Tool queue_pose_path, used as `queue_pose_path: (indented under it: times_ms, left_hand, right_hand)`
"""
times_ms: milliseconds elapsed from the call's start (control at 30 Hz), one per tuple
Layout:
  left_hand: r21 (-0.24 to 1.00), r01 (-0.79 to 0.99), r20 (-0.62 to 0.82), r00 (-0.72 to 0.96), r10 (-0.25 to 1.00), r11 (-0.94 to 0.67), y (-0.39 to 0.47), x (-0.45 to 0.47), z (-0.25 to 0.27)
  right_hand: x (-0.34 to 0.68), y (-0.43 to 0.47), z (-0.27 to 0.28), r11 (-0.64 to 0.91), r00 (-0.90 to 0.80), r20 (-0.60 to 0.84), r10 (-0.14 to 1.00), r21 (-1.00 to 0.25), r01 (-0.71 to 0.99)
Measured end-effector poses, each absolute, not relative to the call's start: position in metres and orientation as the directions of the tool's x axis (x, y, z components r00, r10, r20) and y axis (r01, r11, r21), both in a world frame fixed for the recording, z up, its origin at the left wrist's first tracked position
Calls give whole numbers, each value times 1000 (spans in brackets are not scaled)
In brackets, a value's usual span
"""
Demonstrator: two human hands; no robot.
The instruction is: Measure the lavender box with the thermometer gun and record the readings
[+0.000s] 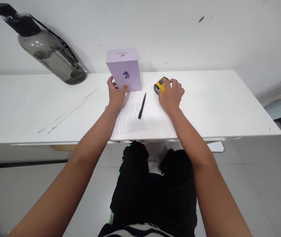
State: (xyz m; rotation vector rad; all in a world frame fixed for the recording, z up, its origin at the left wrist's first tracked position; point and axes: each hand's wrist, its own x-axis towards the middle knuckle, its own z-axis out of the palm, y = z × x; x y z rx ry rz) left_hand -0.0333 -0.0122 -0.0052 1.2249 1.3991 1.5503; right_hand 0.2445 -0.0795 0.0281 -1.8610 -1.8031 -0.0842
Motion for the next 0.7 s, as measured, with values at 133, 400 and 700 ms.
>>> queue_pose_path:
  times_ms: [133,400,700]
  left_hand:
    - [981,106,189,-314,931,-163,-14,-32,-4]
    - [978,172,170,-306,937,-121,-30,-26,8]
    - [941,303,215,-189,958,-151,-34,-30,16]
  right_hand:
    - [252,-74,26,-45,146,335,931,-292,955]
    - [243,-77,30,-70,164,213,963,-391,918]
    - [248,-82,27,37,205,314,927,-622,782]
